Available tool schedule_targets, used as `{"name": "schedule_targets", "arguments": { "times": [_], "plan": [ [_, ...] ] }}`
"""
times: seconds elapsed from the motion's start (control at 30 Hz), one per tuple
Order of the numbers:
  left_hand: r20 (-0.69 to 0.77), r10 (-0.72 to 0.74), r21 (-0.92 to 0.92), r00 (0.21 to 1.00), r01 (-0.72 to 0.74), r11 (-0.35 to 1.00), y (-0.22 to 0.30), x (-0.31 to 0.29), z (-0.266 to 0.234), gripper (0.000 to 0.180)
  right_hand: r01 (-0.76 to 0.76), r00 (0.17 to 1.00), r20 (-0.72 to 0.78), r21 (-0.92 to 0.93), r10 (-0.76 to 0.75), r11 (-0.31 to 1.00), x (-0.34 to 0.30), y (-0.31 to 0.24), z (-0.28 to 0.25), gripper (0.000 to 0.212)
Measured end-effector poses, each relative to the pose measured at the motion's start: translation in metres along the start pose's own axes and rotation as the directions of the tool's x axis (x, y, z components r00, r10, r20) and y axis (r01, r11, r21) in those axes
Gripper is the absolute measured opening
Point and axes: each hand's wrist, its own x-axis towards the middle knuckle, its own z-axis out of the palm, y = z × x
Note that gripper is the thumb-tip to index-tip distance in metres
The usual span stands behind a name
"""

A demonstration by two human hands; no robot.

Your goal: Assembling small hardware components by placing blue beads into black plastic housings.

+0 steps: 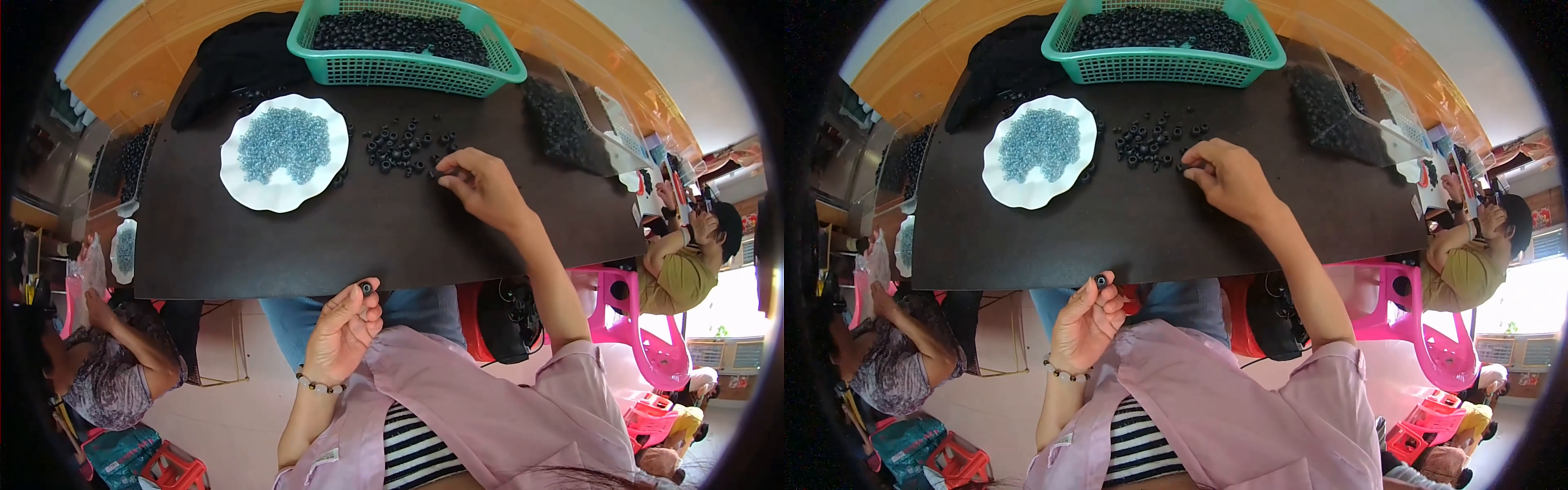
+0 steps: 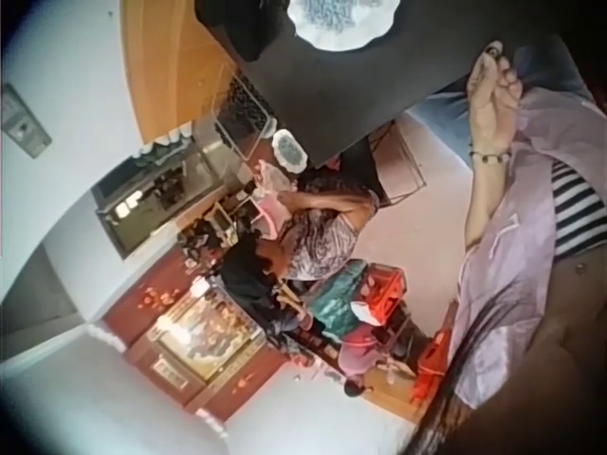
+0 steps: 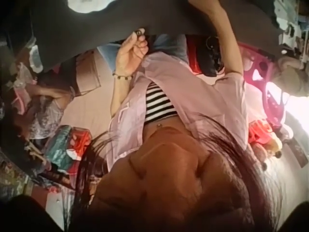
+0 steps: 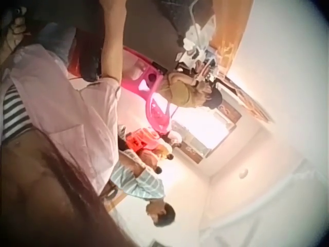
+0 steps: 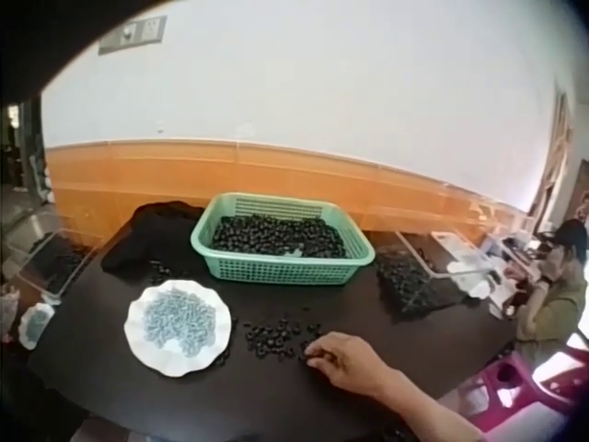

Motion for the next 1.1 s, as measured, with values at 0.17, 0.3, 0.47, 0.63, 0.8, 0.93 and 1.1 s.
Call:
{"name": "schedule_targets", "arguments": {
  "times": [0.17,0.3,0.47,0.63,0.8,0.93,1.1],
  "plan": [
    [0.004,0.005,-0.019,1.0,-0.005,1.0,-0.001,0.0,-0.005,0.03,0.015,1.0,-0.021,-0.088,-0.017,0.996,0.004,-0.003,0.012,0.018],
    [0.013,0.009,-0.011,1.0,-0.009,1.0,0.0,0.002,-0.003,0.03,0.046,0.998,-0.046,-0.145,-0.054,0.988,0.005,0.004,0.016,0.016],
    [0.005,0.025,-0.012,1.0,-0.025,1.0,-0.002,0.004,0.001,0.03,-0.15,0.989,0.061,0.285,0.138,0.947,-0.003,-0.009,0.012,0.014],
    [0.007,0.023,-0.002,1.0,-0.023,1.0,-0.003,0.009,0.008,0.03,-0.394,0.919,0.308,0.718,0.245,0.574,-0.029,-0.059,0.003,0.015],
    [0.038,0.012,0.07,0.999,-0.014,0.997,-0.007,0.011,0.016,0.03,-0.426,0.899,0.423,0.784,0.114,0.451,-0.048,-0.081,0.014,0.017],
    [0.037,0.031,0.099,0.999,-0.035,0.994,-0.009,0.007,0.014,0.031,-0.416,0.893,0.447,0.779,0.049,0.469,-0.052,-0.087,0.019,0.011],
    [0.038,0.058,0.118,0.998,-0.062,0.991,-0.008,0.002,0.011,0.028,-0.387,0.898,0.44,0.785,0.005,0.484,-0.054,-0.094,0.026,0.008]
  ]
}}
